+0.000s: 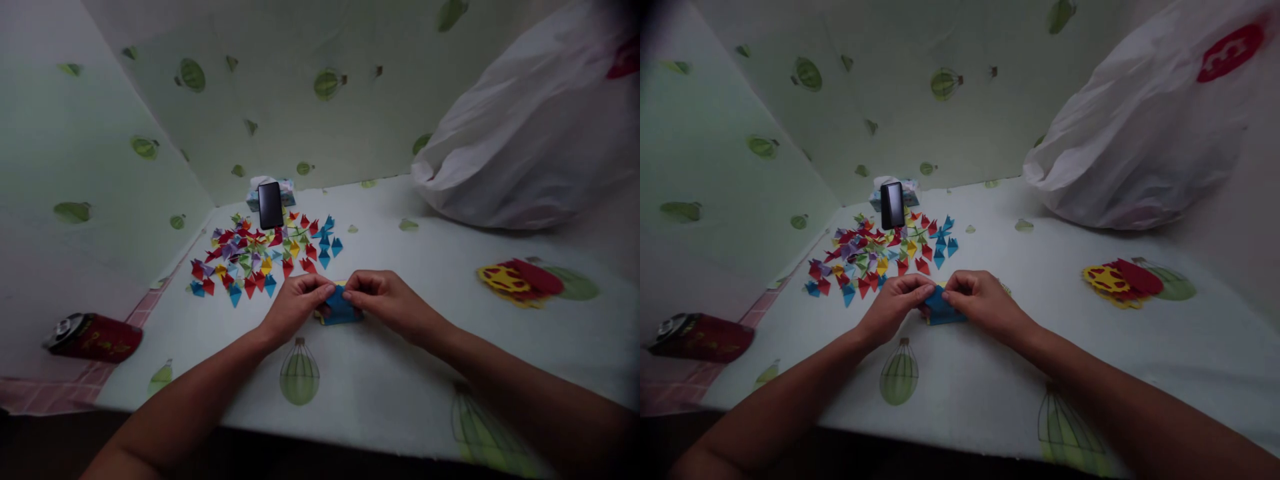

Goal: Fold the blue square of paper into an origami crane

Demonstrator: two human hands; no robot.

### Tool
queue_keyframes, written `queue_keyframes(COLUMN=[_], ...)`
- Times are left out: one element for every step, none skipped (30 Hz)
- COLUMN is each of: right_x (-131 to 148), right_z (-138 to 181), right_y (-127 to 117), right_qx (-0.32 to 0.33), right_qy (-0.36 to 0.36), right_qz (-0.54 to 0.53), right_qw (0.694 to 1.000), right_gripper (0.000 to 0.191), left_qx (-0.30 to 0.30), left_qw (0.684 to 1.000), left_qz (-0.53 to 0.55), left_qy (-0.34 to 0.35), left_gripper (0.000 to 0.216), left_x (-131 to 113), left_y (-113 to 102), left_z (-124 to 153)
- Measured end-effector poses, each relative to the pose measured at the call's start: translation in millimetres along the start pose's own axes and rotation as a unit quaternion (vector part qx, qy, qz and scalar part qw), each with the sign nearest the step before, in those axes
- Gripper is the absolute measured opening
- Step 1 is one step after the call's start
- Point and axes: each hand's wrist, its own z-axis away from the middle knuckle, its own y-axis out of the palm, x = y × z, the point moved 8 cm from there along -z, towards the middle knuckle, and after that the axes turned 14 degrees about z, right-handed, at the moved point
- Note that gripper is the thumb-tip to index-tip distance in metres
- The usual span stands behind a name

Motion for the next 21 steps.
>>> queue_keyframes(right_x=[0.7,1.2,1.4,1.3,0.9,0.3,-0.5,-1.5,-2.5,-3.4,-4.3,-5.2,-6.1,-7.0,-8.0,-8.7,-9.1,-9.1,-8.8,-8.3,-7.8], right_z=[-0.1,-0.2,-0.3,-0.5,-0.6,-0.7,-0.8,-0.8,-0.9,-0.9,-1.1,-1.2,-1.4,-1.6,-1.9,-2.0,-2.1,-2.1,-1.9,-1.7,-1.3], right_y=[0.1,0.3,0.4,0.3,0.3,0.6,0.9,1.2,1.6,2.1,2.5,3.1,3.8,4.4,5.0,5.4,5.7,6.0,6.1,6.2,6.2], right_qx=[0.000,0.000,0.000,-0.001,-0.002,0.000,0.002,0.004,0.006,0.008,0.010,0.011,0.014,0.015,0.017,0.019,0.020,0.021,0.022,0.023,0.023], right_qy=[-0.003,-0.005,-0.008,-0.010,-0.011,-0.011,-0.010,-0.008,-0.006,-0.005,-0.003,-0.003,-0.002,-0.001,0.001,0.002,0.003,0.003,0.002,0.002,0.002], right_qz=[0.005,0.008,0.011,0.014,0.017,0.021,0.025,0.027,0.027,0.025,0.021,0.018,0.016,0.016,0.018,0.018,0.017,0.016,0.015,0.016,0.018], right_qw=[1.000,1.000,1.000,1.000,1.000,1.000,1.000,1.000,1.000,1.000,1.000,1.000,1.000,1.000,1.000,1.000,1.000,1.000,1.000,1.000,1.000], right_gripper=[0.023,0.023,0.024,0.024,0.024,0.025,0.025,0.025,0.025,0.026,0.026,0.026,0.026,0.025,0.025,0.024,0.023,0.023,0.023,0.023,0.023], left_qx=[0.000,0.000,-0.001,-0.002,-0.003,-0.003,-0.003,-0.002,-0.002,-0.002,-0.002,-0.003,-0.003,-0.004,-0.005,-0.005,-0.004,-0.003,-0.003,-0.001,-0.001], left_qw=[1.000,1.000,1.000,1.000,1.000,1.000,1.000,0.999,0.999,0.999,0.999,0.999,0.999,0.999,0.999,0.999,0.998,0.998,0.998,0.998,0.998], left_qz=[-0.004,-0.008,-0.011,-0.014,-0.018,-0.023,-0.028,-0.033,-0.038,-0.042,-0.044,-0.046,-0.047,-0.048,-0.050,-0.052,-0.054,-0.057,-0.059,-0.061,-0.063], left_qy=[0.000,-0.001,-0.001,-0.001,-0.001,-0.001,-0.001,-0.001,-0.001,-0.002,-0.002,-0.003,-0.004,-0.005,-0.006,-0.008,-0.009,-0.010,-0.011,-0.014,-0.015], left_gripper=[0.026,0.026,0.025,0.025,0.025,0.024,0.024,0.024,0.024,0.024,0.024,0.023,0.023,0.023,0.022,0.022,0.022,0.022,0.023,0.023,0.024], left_x=[0.3,0.6,0.8,0.8,0.7,0.4,-0.1,-0.6,-1.3,-1.9,-2.6,-3.1,-3.4,-3.6,-3.6,-3.3,-3.0,-2.5,-2.0,-1.4,-1.0], left_y=[-0.3,-0.7,-1.1,-1.4,-1.6,-1.6,-1.5,-1.1,-0.7,-0.3,0.1,0.5,0.8,1.0,1.2,1.2,1.3,1.2,1.1,1.0,0.9], left_z=[-0.1,-0.3,-0.4,-0.5,-0.4,-0.3,0.0,0.3,0.7,1.2,1.5,1.8,2.0,2.1,2.0,1.9,1.7,1.4,1.3,1.1,1.1])
